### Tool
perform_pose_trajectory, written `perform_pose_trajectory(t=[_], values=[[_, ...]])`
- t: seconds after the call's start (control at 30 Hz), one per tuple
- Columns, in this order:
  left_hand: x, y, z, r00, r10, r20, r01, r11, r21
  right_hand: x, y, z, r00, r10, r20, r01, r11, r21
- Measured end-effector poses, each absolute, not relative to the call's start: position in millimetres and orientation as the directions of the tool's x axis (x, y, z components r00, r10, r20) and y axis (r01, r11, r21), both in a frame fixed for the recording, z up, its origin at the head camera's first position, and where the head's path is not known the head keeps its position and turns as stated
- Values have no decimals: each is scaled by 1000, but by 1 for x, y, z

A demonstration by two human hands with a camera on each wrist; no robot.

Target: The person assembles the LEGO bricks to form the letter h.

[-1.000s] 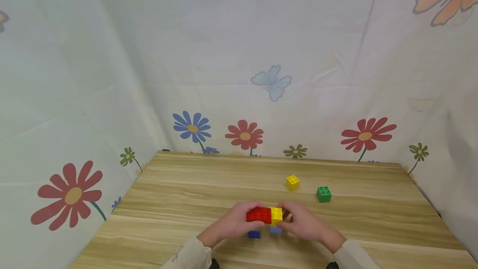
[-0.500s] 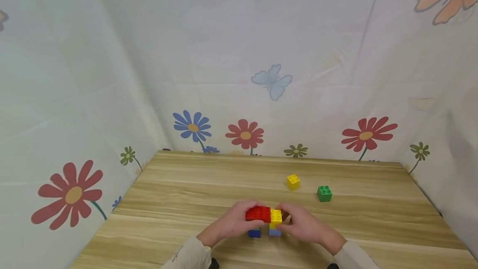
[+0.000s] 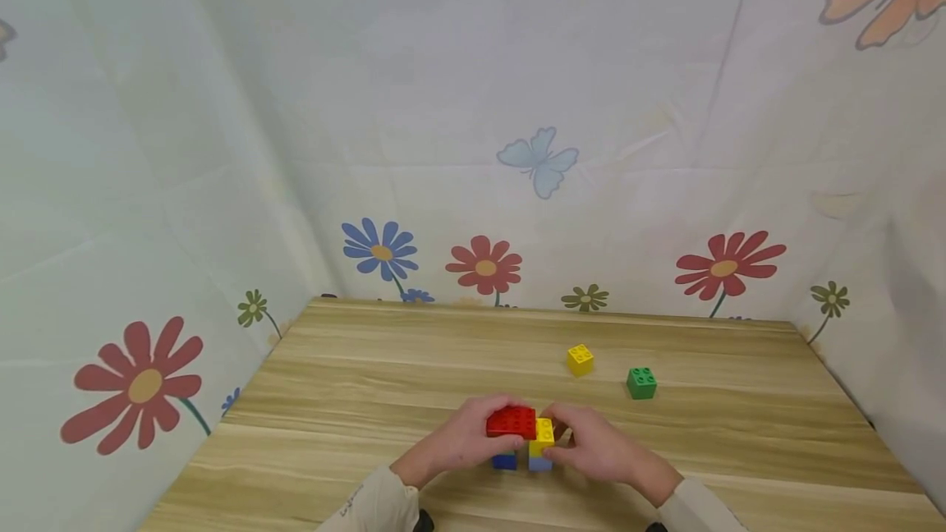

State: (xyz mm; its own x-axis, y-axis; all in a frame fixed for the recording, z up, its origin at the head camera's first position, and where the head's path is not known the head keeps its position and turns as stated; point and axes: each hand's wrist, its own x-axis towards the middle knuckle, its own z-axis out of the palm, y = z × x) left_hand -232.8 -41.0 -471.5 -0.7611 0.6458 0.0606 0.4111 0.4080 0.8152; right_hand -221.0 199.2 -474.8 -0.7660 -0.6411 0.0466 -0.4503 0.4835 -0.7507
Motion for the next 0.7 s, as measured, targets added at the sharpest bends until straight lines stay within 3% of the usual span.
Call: perform_pose_trajectory(t=[0.7], values=[[-233,-37,-467,-756,651,74,440,422,793,-221,200,-477,-775,-632,23,-434,504,-747]])
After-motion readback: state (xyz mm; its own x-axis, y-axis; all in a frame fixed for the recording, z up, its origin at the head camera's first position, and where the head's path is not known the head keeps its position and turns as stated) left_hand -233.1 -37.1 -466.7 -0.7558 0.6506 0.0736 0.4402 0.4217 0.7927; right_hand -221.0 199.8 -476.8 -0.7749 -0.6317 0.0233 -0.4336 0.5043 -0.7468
